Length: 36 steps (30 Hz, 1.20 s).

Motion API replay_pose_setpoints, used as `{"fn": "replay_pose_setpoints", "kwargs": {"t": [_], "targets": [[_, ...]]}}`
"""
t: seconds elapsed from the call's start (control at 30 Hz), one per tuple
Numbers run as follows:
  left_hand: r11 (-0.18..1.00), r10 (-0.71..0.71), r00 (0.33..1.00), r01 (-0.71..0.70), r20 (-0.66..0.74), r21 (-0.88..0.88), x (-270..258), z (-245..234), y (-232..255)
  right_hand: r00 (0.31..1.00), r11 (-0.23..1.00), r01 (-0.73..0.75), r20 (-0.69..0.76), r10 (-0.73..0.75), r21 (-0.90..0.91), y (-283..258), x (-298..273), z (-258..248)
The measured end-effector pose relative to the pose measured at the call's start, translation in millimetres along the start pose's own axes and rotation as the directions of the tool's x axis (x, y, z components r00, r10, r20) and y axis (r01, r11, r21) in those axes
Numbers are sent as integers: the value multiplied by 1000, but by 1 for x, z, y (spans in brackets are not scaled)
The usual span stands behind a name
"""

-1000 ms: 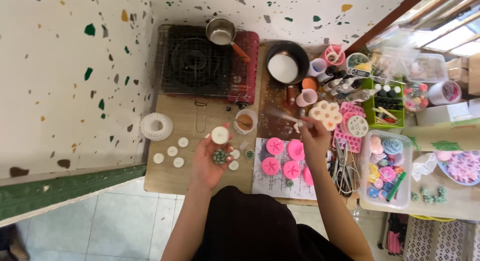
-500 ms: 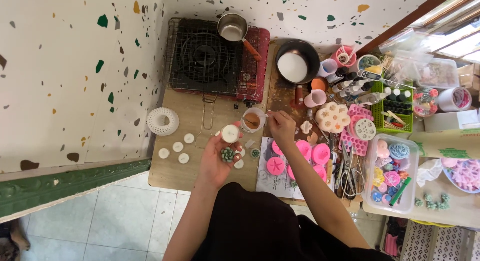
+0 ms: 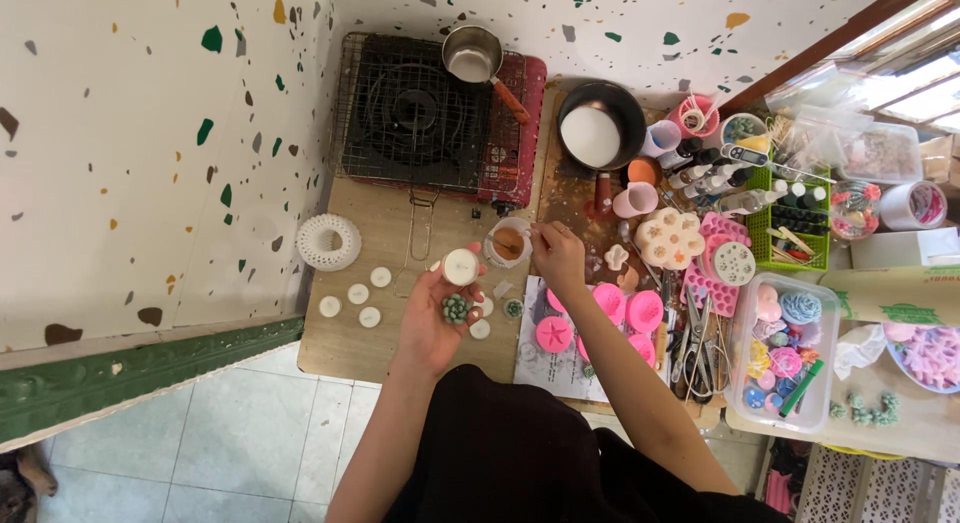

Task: Making a succulent-shaped candle by assembling components and adding wax details.

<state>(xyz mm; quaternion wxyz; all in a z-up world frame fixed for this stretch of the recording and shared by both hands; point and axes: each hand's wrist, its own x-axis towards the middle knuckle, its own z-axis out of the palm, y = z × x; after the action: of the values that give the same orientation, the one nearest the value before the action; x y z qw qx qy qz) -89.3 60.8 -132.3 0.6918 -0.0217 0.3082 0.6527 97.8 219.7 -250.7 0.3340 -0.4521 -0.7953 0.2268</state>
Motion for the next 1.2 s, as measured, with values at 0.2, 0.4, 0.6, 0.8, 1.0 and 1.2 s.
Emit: {"fn": "replay_pose_setpoints", "kwargs": {"t": [0.2, 0.4, 0.6, 0.8, 1.0, 1.2], "targets": [[1000, -13, 1000, 13, -8, 19, 0, -3, -1, 1000, 1000, 7, 0, -7, -16, 4, 0, 2], [1000, -8, 1000, 8, 12, 27, -4, 1, -1, 999, 1000, -1, -38, 2, 21, 12, -3, -2], [1000, -1, 996, 0, 87, 7, -20, 15, 0, 951, 915, -277, -51, 304, 293, -8, 9, -73], [998, -69, 986, 69, 155, 3, -37, 38, -15, 938, 711, -151, -128, 324, 687, -78, 10, -213], [995, -93, 913, 103, 398, -5, -65, 71, -25, 948, 649, 85, -261, 181, 756, -179, -22, -298], [996, -85, 887, 62, 455, 66, -86, 80, -28, 977, 780, 35, -187, 106, 624, -218, -38, -317]]}}
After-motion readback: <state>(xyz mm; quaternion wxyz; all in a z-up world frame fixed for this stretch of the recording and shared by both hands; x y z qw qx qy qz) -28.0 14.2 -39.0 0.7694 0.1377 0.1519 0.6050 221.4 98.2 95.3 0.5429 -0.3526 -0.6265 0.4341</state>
